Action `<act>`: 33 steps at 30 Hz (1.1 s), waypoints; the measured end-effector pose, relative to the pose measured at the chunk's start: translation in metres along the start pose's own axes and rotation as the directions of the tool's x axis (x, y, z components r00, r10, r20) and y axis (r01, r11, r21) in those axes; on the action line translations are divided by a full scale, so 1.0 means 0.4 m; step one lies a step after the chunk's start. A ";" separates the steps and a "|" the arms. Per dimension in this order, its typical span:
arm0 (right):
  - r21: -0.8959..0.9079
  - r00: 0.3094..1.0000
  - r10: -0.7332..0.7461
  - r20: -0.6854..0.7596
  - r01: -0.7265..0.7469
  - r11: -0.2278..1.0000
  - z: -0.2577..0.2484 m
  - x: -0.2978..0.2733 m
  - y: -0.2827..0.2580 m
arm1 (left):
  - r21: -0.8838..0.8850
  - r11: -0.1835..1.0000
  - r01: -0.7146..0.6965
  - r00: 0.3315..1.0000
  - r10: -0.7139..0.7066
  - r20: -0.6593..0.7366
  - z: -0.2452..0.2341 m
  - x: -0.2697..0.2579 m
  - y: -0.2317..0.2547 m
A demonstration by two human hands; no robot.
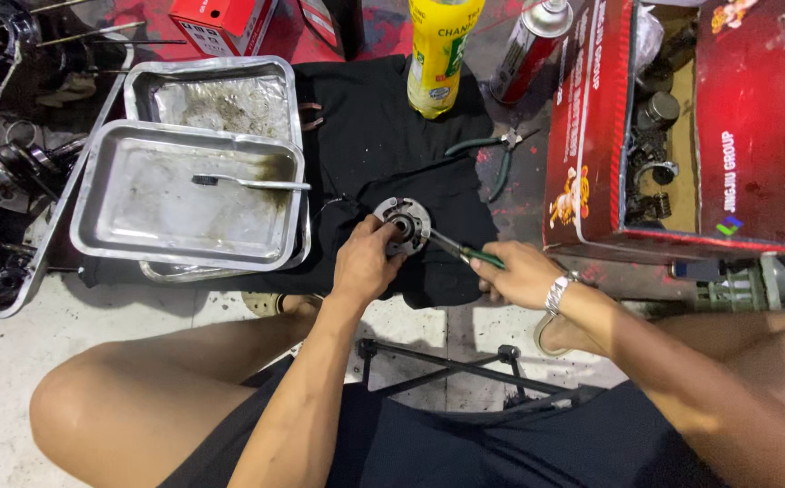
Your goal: The person uses a screwdriver to adjust a circular mechanical part, then places it on a cloth and uses pliers to manipulate internal components. The person retrieves a small metal piece from a box and inserts it into the part, continuing to adjust it with pliers.
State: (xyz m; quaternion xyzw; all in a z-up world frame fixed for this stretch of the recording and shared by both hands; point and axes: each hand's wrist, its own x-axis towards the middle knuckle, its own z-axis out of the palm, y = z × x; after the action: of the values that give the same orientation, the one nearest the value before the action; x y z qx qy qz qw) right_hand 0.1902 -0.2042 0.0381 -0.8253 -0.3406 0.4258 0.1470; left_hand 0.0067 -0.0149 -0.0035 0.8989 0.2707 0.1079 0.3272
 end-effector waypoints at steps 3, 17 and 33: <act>-0.116 0.999 -0.042 -0.010 0.041 0.992 -0.015 0.001 -0.013 | -0.036 0.997 0.065 0.997 -0.063 0.040 0.013 0.003 0.005; -0.332 0.998 0.065 0.011 -0.057 0.941 -0.027 0.007 -0.143 | 0.026 1.000 -0.009 0.999 0.010 -0.040 0.043 0.005 0.023; 0.375 0.994 -0.043 0.097 0.004 0.927 0.077 0.063 0.078 | -0.064 0.992 0.105 0.986 -0.112 -0.124 0.068 0.003 0.038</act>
State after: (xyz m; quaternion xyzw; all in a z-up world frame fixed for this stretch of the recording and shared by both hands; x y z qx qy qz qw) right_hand 0.1894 -0.2109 -0.0122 -0.7548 -0.2700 0.5233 0.2889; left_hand 0.0241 -0.0382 -0.0142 0.8643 0.3364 0.1548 0.3403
